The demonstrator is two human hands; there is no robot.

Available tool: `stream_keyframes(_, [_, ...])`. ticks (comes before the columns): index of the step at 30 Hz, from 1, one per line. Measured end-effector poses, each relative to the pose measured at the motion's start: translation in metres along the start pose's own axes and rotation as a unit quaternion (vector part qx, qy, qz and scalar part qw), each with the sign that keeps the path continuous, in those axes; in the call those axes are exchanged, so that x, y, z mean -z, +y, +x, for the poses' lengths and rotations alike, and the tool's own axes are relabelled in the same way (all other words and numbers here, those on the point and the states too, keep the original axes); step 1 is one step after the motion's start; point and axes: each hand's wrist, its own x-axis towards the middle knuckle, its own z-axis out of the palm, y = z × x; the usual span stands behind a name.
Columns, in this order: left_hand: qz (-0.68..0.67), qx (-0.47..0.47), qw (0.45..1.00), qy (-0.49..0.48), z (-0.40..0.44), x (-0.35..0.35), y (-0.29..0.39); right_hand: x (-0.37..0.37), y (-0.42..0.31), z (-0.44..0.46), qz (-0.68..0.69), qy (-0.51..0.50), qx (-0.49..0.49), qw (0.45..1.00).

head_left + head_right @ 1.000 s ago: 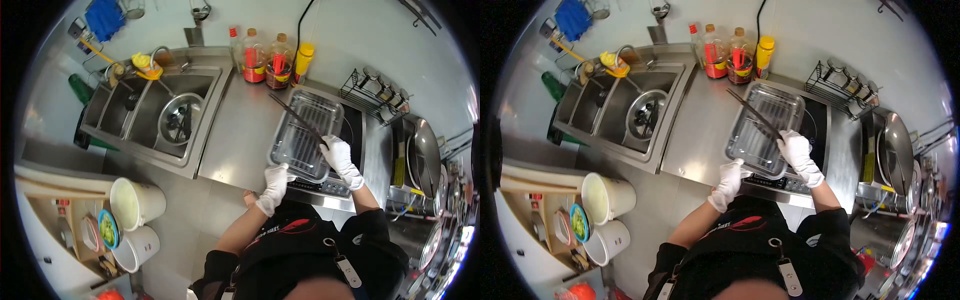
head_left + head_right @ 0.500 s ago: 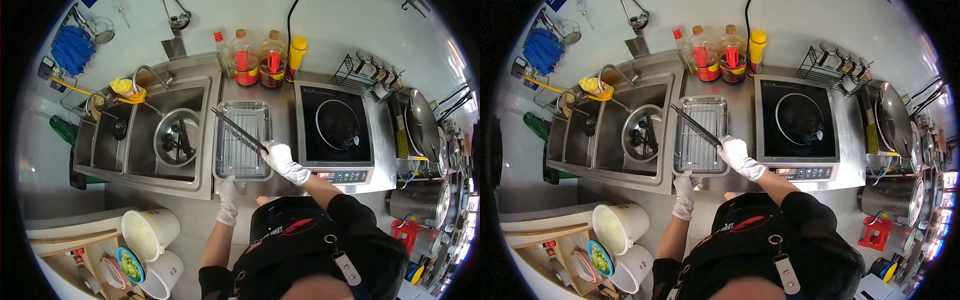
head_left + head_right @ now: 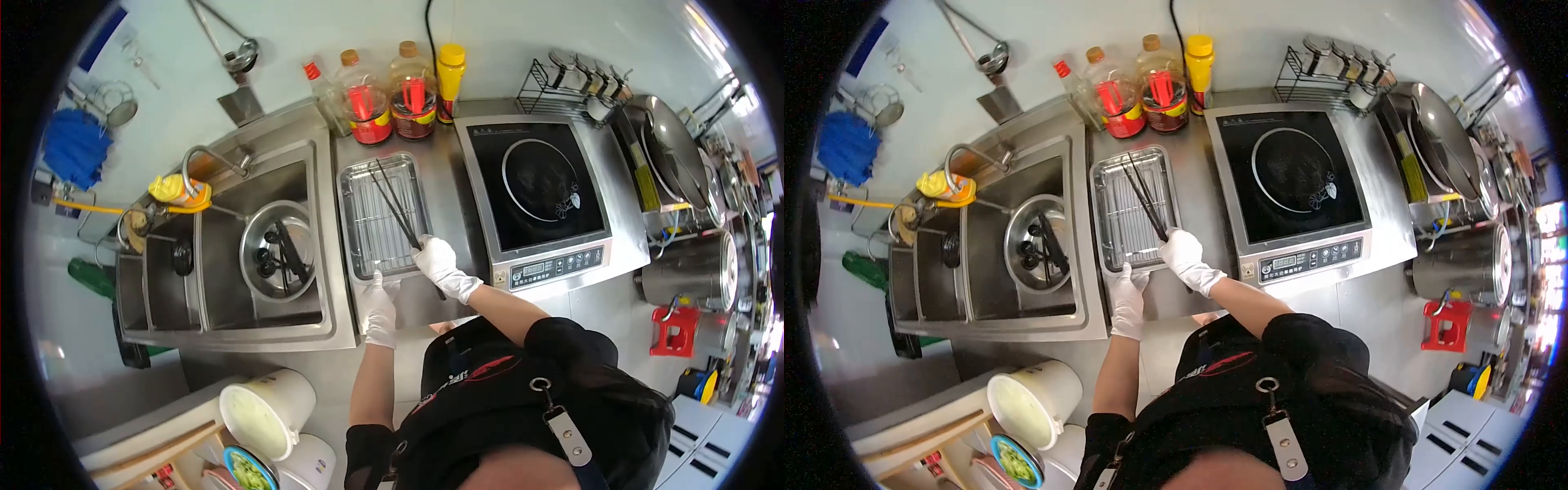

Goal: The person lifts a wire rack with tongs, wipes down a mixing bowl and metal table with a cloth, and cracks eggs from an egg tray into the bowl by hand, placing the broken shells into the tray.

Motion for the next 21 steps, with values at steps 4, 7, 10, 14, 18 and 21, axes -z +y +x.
stream_keyframes(4, [-0.017,-0.004,0.998,-0.067,0.020,0.016,-0.005,-0.020,-0.011,0.008,-0.001,0.034,0.007,0.999])
stream_keyframes(7, [0.007,0.016,0.998,-0.067,0.006,0.017,0.000,-0.038,-0.020,0.017,-0.008,0.030,-0.005,1.000])
stream_keyframes(10, [0.053,0.032,0.995,-0.073,0.009,0.031,-0.006,-0.035,-0.031,0.012,-0.025,0.023,0.022,0.999])
stream_keyframes(14, [0.073,0.043,0.995,-0.052,-0.015,0.038,-0.011,-0.034,-0.022,0.001,0.005,0.060,0.057,0.997])
stream_keyframes(18, [0.147,-0.016,0.988,0.048,-0.037,0.043,-0.018,0.017,0.005,-0.025,0.084,0.100,0.195,0.972])
stream_keyframes(21, [0.227,-0.192,0.952,0.068,-0.066,0.009,-0.025,0.122,0.045,-0.065,0.124,0.203,0.237,0.942])
